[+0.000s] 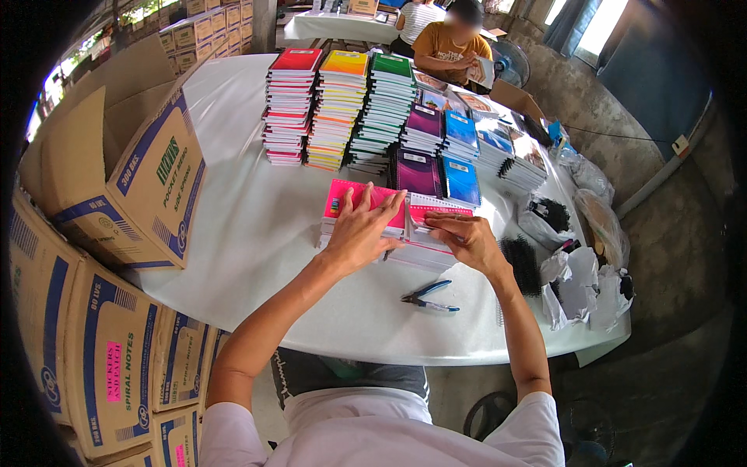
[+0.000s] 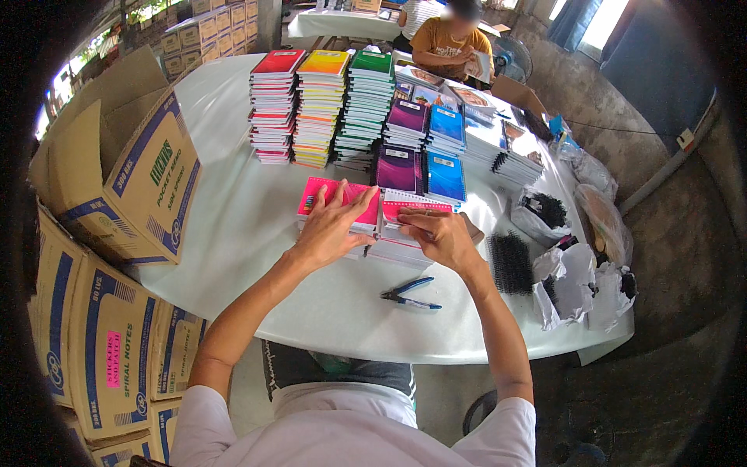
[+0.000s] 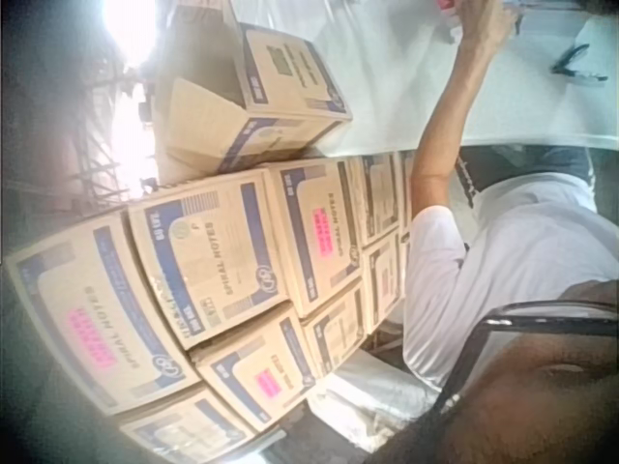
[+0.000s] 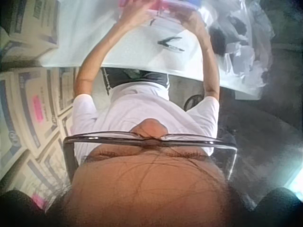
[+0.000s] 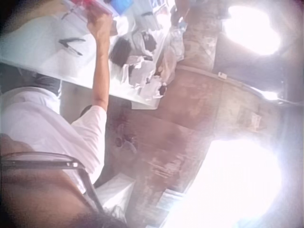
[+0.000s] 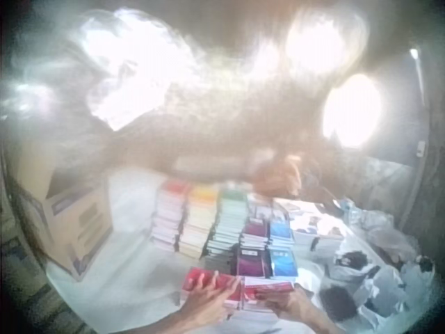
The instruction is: The person cuts the ends of metal spiral coils on a stack of notebooks using pliers, organizes the notebooks into smaller stacks by color, and places the stacks into a cardboard box.
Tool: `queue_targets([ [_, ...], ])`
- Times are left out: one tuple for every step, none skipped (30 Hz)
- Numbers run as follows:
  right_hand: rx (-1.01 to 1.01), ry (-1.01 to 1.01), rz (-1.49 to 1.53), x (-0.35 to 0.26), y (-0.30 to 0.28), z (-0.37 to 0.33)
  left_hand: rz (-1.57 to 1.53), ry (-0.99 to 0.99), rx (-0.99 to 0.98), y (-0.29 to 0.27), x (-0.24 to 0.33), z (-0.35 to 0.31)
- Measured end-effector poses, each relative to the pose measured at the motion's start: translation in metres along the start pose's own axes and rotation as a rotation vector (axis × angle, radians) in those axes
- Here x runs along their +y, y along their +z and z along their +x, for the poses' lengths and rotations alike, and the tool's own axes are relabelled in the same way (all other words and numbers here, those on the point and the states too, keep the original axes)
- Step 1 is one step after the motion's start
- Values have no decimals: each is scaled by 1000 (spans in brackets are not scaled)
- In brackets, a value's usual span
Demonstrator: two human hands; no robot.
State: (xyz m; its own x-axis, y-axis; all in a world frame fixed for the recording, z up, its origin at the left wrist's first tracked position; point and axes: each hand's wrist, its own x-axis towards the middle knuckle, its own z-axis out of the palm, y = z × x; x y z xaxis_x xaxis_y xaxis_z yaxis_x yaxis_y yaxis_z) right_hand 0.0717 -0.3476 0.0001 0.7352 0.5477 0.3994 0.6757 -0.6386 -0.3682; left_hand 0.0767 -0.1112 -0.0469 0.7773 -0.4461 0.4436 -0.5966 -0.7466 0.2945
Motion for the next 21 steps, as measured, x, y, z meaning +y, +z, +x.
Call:
queue_targets([
  [1, -1, 2, 1, 0, 0, 9, 10, 13, 0, 1, 1],
  [1, 10, 22, 0, 0, 0, 10, 7, -2, 0, 2, 2],
  [0, 20, 43, 0, -1, 0, 12, 3, -17, 1, 4, 3],
  [2, 30, 65, -1, -1, 1, 16, 0, -33, 0, 4, 4],
  [-9, 29, 70, -1, -2, 2, 18, 7, -25, 0, 4, 3],
  [-19, 27, 75, -1, -2, 4, 19, 15, -18, 1, 3, 3],
  [-28, 30, 79, 0, -3, 4, 19, 26, -13, 2, 4, 4],
  [-31, 38, 79, -1, -4, 4, 11, 21, -13, 2, 4, 4],
  [-35, 46, 78, -3, -5, 4, 4, 15, -13, 3, 5, 5],
  [-37, 54, 78, -4, -6, 5, -3, 10, -13, 2, 6, 5],
  [-20, 43, 86, -4, -6, 5, -14, 10, -8, 2, 6, 6],
  [-3, 33, 94, -2, -6, 6, -26, 10, -4, 1, 7, 7],
  [17, 19, 108, -1, -4, 6, -31, 7, -2, -1, 7, 8],
  [-8, 49, 98, 0, -4, 6, -34, -3, -4, -2, 6, 8],
  [-34, 81, 88, 1, -3, 6, -38, -13, -6, -5, 5, 8],
  [-55, 117, 73, 2, -5, 4, -45, -15, -7, -7, 4, 9],
  [-46, 70, -97, 1, -6, 2, -47, -54, 13, -8, -1, 12],
  [-38, 26, -266, 0, -7, -2, -50, -92, 33, -9, -9, 14],
  [-26, -31, -430, -3, -6, -1, -41, -136, 57, -14, -20, 15],
  [57, -92, -497, -3, -6, 0, -118, -189, 40, -14, -29, 17],
  [139, -152, -565, -5, -7, 3, -195, -242, 23, -14, -39, 18],
])
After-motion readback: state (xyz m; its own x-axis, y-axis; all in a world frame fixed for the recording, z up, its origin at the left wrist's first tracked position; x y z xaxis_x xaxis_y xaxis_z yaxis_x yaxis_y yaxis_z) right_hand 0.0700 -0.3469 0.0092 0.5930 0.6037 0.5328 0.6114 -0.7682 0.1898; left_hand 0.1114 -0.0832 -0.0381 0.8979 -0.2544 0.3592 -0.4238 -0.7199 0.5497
